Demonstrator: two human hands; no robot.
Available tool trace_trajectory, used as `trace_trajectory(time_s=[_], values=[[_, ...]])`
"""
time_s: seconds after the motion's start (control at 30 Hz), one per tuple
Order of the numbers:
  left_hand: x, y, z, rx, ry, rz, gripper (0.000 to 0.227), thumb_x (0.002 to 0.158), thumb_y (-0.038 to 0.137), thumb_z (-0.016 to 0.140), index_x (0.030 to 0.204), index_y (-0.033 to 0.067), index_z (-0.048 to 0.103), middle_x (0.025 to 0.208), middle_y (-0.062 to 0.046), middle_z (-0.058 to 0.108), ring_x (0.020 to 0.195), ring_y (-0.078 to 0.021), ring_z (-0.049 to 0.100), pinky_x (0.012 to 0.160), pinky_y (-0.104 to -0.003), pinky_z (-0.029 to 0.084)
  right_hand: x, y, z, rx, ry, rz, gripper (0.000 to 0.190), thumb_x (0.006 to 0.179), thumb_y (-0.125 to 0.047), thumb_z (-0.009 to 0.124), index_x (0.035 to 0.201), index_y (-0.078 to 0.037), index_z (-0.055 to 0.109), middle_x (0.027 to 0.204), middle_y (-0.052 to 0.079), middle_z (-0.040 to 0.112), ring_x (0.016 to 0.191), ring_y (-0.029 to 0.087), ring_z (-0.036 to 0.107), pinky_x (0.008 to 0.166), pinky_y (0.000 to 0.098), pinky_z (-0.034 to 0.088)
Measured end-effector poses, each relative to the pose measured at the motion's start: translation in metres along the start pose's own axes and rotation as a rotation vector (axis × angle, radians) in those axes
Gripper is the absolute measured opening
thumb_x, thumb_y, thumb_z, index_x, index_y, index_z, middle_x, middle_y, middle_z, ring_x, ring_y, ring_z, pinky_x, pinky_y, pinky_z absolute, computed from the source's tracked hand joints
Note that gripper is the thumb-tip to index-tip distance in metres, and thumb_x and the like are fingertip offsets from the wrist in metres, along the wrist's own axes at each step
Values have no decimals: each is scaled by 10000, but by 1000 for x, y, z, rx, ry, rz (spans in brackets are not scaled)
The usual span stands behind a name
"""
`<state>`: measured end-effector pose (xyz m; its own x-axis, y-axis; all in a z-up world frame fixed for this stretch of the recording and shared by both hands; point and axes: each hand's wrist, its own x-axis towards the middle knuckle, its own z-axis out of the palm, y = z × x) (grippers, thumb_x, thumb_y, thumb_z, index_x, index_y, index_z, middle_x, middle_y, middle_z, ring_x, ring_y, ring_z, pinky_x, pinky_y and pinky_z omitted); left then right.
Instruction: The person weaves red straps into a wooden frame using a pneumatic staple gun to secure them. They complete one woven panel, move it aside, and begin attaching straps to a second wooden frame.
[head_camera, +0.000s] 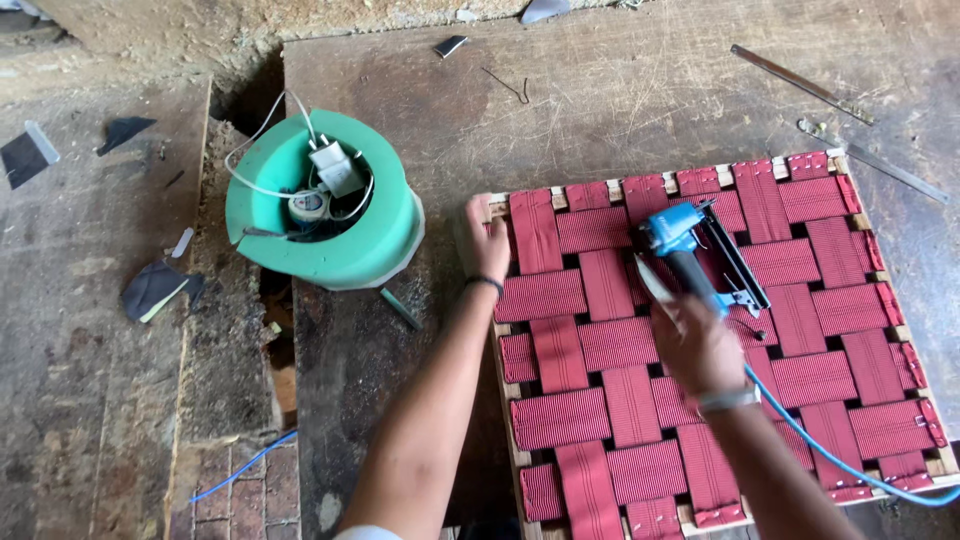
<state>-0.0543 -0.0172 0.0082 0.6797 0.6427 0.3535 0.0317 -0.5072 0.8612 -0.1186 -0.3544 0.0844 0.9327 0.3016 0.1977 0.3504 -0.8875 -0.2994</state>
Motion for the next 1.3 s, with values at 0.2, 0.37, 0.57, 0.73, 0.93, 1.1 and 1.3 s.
trace_trajectory(time_s=[0.2, 0.37, 0.57, 0.73, 0.93, 1.1, 1.3], values=[[-181, 52, -114, -578, -480, -484, 264, 1060, 287, 571, 932, 64, 631, 731, 5, 661, 598, -65, 588, 507, -230, 471, -179, -64, -21, 391, -643, 508, 313, 783, -331, 793, 1064, -205, 738, 641, 86, 727, 585, 239, 719, 582, 411, 582], [-262, 78, -167, -481, -949, -1096, 272, 1013, 310, 593, 925, 67, 676, 752, -37, 715, 625, -135, 666, 545, -284, 537, -230, -89, -10, 476, -491, 629, 706, 766, -334, 815, 1395, -231, 512, 715, 86, 732, 672, 256, 742, 673, 394, 602], [-284, 97, -187, 156, -988, -415, 288, 894, 327, 686, 944, 60, 782, 898, -146, 780, 867, -255, 753, 789, -361, 584, -228, -97, -15, 179, -391, 353, 586, 741, -433, 772, 1212, -120, 618, 1047, 149, 709, 952, 362, 696, 796, 481, 562], [-302, 90, -183, 50, -936, -489, 272, 876, 325, 716, 958, 69, 760, 826, -114, 760, 786, -217, 748, 738, -356, 587, -206, -76, -15, 206, -723, 485, 543, 801, -567, 713, 1116, -126, 744, 1018, 141, 780, 954, 314, 750, 872, 447, 576], [-336, 78, -160, -419, -774, -1091, 155, 916, 299, 687, 903, 146, 705, 805, 17, 707, 744, -139, 688, 663, -367, 571, -204, -61, -10, 856, -775, 646, 427, 873, -494, 685, 1015, -107, 799, 853, 80, 799, 578, 205, 657, 600, 332, 563], [-298, 73, -159, -602, -723, -1123, 281, 927, 352, 684, 1015, 87, 709, 914, -62, 708, 808, -212, 669, 709, -393, 555, -194, -80, -17, 1009, -750, 641, 438, 964, -435, 655, 956, -7, 749, 667, 52, 646, 481, 127, 534, 434, 288, 422], [-260, 88, -128, -1081, -819, -1473, 538, 944, 499, 597, 1135, 0, 661, 1062, -163, 740, 911, -326, 725, 869, -473, 570, -196, -87, -28, 1320, -759, 857, 360, 964, -367, 663, 904, -12, 682, 592, 43, 590, 391, 139, 461, 352, 296, 323]])
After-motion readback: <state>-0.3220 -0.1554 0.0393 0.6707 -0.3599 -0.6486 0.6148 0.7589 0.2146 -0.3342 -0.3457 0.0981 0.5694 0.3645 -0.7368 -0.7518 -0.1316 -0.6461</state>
